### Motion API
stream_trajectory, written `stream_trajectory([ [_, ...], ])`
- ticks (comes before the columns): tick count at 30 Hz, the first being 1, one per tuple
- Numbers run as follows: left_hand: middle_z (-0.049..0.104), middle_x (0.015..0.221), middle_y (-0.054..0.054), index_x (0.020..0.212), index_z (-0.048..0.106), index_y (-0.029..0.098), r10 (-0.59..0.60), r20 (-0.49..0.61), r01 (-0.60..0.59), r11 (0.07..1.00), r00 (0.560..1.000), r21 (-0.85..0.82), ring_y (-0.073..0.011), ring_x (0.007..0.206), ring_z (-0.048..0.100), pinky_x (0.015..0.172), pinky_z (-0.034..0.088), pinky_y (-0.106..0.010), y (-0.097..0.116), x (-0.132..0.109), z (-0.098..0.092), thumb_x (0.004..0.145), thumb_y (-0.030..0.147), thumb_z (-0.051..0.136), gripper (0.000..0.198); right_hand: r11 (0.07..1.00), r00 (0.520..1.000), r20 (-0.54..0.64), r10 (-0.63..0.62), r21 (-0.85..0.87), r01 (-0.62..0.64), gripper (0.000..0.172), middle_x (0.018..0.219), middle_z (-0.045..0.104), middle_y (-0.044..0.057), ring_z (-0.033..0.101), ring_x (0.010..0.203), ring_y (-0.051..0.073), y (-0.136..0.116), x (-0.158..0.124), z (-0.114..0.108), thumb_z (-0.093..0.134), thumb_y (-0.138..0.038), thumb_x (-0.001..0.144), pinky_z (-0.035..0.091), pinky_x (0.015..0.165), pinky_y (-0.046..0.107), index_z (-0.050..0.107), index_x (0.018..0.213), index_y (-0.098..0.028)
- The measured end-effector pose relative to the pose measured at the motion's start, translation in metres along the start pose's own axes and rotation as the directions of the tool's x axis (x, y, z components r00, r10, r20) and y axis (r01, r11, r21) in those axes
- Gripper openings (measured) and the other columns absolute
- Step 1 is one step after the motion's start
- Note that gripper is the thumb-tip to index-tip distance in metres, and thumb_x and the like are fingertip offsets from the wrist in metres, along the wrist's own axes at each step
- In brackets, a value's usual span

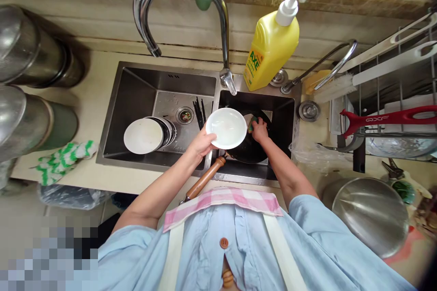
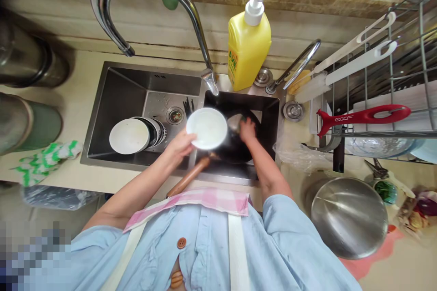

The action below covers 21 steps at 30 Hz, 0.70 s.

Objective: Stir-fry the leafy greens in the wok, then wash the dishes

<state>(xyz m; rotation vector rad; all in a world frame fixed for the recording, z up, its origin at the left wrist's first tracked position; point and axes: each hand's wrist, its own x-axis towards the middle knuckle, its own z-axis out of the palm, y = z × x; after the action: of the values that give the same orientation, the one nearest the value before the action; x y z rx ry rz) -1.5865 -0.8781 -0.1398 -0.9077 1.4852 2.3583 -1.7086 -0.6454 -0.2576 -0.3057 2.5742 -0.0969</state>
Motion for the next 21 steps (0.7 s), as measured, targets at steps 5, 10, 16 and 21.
stream_trajectory([
  [5, 0.064, 0.104, -0.009, 0.109, 0.06, 0.018, 0.167, 0.02, -0.161, 0.899, 0.986, 0.408, -0.0323, 0.109, 0.062, 0.099, 0.053, -0.051, -0.01, 0.025, 0.018, 0.057, 0.002, 0.057, 0.055, 1.0, 0.999, 0.048, 0.021, 0.004, -0.021, 0.05, 0.162, 0.022, 0.016, 0.038, 0.134, 0.041, -0.002, 0.004, 0.007, 0.052, -0.028, 0.093, 0.042, 0.102, 0.051, 0.053, 0.143, -0.023],
  [10, 0.056, 0.104, -0.011, 0.115, 0.058, 0.018, 0.259, 0.09, -0.24, 0.639, 0.962, 0.73, -0.0346, 0.111, 0.059, 0.107, 0.044, -0.055, -0.014, 0.035, 0.03, 0.062, -0.002, 0.055, 0.057, 1.0, 0.999, 0.041, 0.012, 0.004, -0.012, 0.046, 0.159, 0.024, 0.017, 0.041, 0.131, 0.041, -0.004, 0.003, 0.009, 0.053, -0.029, 0.094, 0.045, 0.098, 0.048, 0.056, 0.139, -0.022],
  [16, 0.052, 0.12, -0.017, 0.122, 0.058, 0.019, 0.427, 0.28, -0.454, 0.385, 0.859, 0.804, -0.0365, 0.123, 0.049, 0.105, 0.044, -0.053, -0.012, 0.017, 0.043, 0.077, 0.001, 0.052, 0.049, 0.999, 0.999, 0.036, 0.033, 0.042, -0.035, 0.052, 0.154, 0.031, 0.017, 0.044, 0.128, 0.04, -0.011, 0.002, 0.012, 0.057, -0.025, 0.091, 0.048, 0.096, 0.047, 0.052, 0.142, -0.022],
  [21, 0.051, 0.123, -0.016, 0.129, 0.053, 0.018, 0.556, 0.21, -0.485, 0.41, 0.804, 0.772, -0.0334, 0.125, 0.047, 0.11, 0.04, -0.05, -0.013, 0.023, 0.041, 0.075, 0.002, 0.053, 0.056, 0.957, 0.998, 0.011, 0.064, 0.282, -0.064, 0.065, 0.152, 0.038, 0.016, 0.042, 0.133, 0.04, -0.015, 0.008, 0.02, 0.067, -0.012, 0.08, 0.041, 0.105, 0.048, 0.054, 0.142, -0.024],
])
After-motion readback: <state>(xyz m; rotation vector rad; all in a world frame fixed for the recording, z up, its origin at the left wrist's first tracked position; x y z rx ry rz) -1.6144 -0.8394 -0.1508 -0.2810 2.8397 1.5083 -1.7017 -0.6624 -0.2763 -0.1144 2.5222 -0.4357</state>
